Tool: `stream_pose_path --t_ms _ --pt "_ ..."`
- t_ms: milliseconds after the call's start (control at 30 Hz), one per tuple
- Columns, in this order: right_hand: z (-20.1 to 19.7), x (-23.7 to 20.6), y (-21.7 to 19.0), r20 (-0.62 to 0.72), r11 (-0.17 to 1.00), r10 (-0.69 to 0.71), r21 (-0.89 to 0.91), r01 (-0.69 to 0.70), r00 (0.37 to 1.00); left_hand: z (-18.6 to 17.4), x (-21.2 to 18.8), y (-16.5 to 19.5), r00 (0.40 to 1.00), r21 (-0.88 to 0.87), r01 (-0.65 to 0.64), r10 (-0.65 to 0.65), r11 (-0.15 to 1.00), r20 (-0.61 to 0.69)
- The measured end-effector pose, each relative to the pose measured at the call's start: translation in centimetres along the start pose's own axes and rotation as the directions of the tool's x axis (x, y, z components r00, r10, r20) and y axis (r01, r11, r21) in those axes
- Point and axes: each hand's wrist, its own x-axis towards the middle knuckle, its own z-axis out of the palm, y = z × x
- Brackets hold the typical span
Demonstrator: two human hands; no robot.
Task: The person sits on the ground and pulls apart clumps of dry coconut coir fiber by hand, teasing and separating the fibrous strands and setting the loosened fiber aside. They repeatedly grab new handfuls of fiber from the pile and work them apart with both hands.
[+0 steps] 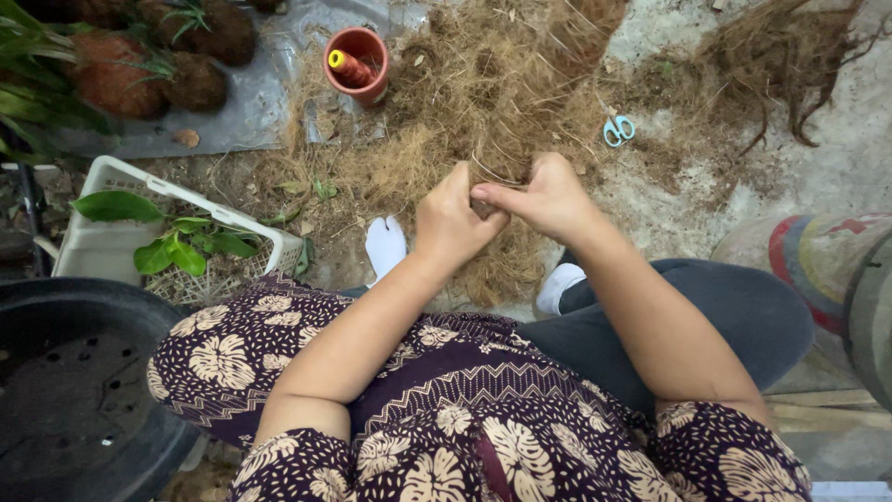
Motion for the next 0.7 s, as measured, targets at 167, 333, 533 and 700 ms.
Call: stream_pose_path --t_ms 167,333,533,700 --pt "-0.7 0.1 0.8 0.032 0.989 -0.017 0.145 0.012 0.999 -0.4 0.5 -1.3 0.978 0.019 0.024 -0.027 1.0 0.208" --pt "-2.4 0.5 0.9 -0.041 0.994 0.063 0.094 -0.059 0.997 -1.8 1.7 -2.5 0.985 -0.501 -0.001 0.088 0.866 0.15" --pt "-4.6 1.0 0.2 -0.196 0.994 -0.048 0.084 0.065 0.98 -3.2 0.1 -1.2 0.915 -0.084 -0.392 0.398 0.916 0.072" --pt "-5.4 1.0 0.2 -0.247 0.982 -0.024 0.177 0.069 0.969 -2.2 -0.9 0.5 0.934 0.058 -0.33 0.318 0.942 0.161"
